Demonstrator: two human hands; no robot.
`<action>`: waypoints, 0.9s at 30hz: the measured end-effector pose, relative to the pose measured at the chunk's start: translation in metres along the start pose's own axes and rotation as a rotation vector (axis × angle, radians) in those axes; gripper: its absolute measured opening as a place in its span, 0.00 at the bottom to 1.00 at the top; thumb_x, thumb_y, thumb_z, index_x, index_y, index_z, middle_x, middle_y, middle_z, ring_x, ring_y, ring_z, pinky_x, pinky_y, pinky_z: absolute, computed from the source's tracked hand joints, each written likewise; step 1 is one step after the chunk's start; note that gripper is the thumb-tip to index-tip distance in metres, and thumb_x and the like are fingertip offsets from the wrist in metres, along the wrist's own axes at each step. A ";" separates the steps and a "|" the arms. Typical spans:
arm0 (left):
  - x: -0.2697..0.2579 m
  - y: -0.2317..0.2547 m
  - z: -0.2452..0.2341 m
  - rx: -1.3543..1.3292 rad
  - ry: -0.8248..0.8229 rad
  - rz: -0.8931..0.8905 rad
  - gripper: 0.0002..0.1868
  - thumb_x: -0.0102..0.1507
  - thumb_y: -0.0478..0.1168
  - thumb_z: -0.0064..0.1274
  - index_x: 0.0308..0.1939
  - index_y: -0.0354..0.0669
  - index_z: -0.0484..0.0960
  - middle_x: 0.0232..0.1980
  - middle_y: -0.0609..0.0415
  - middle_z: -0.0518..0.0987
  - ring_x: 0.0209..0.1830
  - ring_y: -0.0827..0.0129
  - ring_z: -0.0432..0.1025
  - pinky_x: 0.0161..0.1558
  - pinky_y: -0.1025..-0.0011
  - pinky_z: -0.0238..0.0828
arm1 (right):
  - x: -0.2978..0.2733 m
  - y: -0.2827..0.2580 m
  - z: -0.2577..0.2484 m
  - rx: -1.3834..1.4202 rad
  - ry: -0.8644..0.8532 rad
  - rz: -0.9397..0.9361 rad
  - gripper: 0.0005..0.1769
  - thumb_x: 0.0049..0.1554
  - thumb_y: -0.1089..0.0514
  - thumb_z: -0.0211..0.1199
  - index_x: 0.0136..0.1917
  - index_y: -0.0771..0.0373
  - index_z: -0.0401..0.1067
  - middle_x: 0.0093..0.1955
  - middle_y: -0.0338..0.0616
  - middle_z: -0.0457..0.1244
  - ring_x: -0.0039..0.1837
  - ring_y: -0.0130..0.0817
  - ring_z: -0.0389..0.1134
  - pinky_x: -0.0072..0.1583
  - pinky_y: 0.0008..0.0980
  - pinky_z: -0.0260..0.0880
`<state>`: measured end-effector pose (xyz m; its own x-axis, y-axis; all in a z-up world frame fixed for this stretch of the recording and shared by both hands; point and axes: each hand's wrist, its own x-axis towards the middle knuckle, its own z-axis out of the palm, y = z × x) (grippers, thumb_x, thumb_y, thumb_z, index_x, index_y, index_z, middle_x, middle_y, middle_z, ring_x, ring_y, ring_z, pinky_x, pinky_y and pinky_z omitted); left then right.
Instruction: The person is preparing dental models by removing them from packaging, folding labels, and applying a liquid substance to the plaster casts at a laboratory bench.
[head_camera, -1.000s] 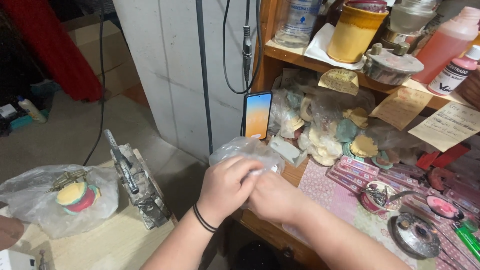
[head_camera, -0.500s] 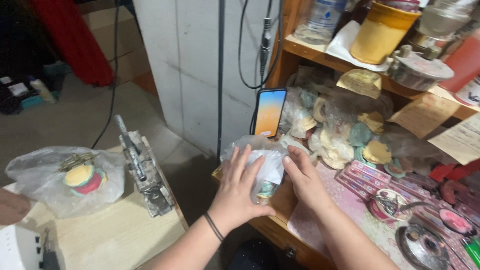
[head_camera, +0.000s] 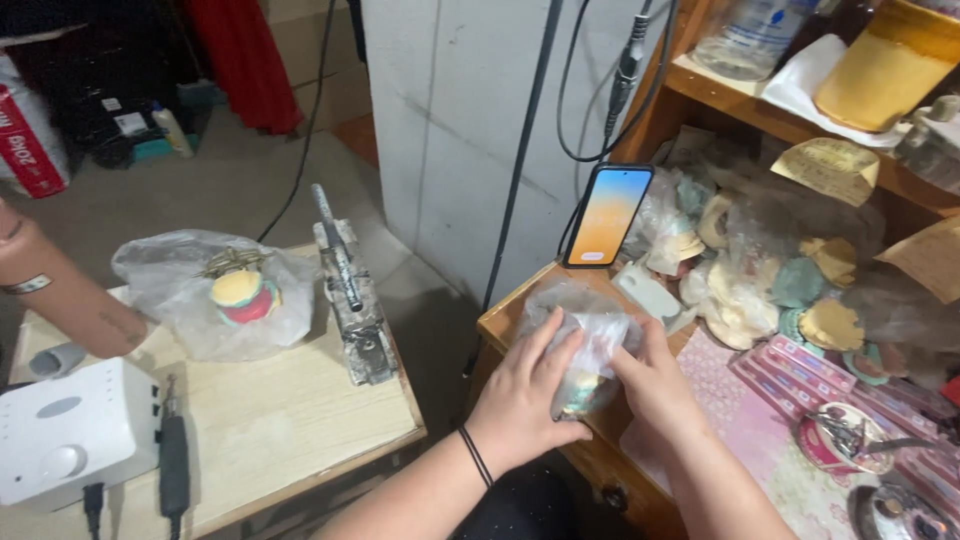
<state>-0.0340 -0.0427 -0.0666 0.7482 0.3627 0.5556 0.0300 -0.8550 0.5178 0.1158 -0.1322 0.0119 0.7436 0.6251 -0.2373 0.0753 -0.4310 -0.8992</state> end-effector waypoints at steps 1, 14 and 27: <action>-0.007 -0.001 0.004 0.004 0.002 -0.005 0.67 0.46 0.52 0.81 0.79 0.46 0.51 0.84 0.41 0.48 0.78 0.32 0.56 0.69 0.39 0.61 | -0.013 -0.006 0.006 -0.001 -0.007 -0.001 0.34 0.51 0.48 0.63 0.70 0.56 0.62 0.65 0.42 0.67 0.64 0.33 0.67 0.64 0.34 0.63; -0.177 -0.020 -0.101 -0.120 0.459 -0.185 0.57 0.43 0.52 0.79 0.69 0.36 0.65 0.72 0.32 0.63 0.75 0.41 0.63 0.75 0.53 0.59 | -0.088 0.013 0.130 0.313 -0.717 -0.417 0.30 0.57 0.57 0.64 0.70 0.60 0.60 0.54 0.52 0.71 0.53 0.35 0.72 0.55 0.33 0.71; -0.319 -0.084 -0.171 -0.840 0.692 -1.037 0.72 0.36 0.30 0.79 0.80 0.55 0.53 0.76 0.49 0.71 0.70 0.62 0.75 0.68 0.64 0.70 | -0.074 0.006 0.340 -0.069 -0.597 -0.230 0.16 0.62 0.44 0.53 0.58 0.52 0.70 0.45 0.38 0.73 0.43 0.29 0.69 0.48 0.30 0.68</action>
<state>-0.3885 -0.0238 -0.1762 0.1747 0.9606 -0.2163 -0.2223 0.2525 0.9417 -0.1649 0.0401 -0.1010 0.2071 0.9526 -0.2230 0.2463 -0.2713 -0.9304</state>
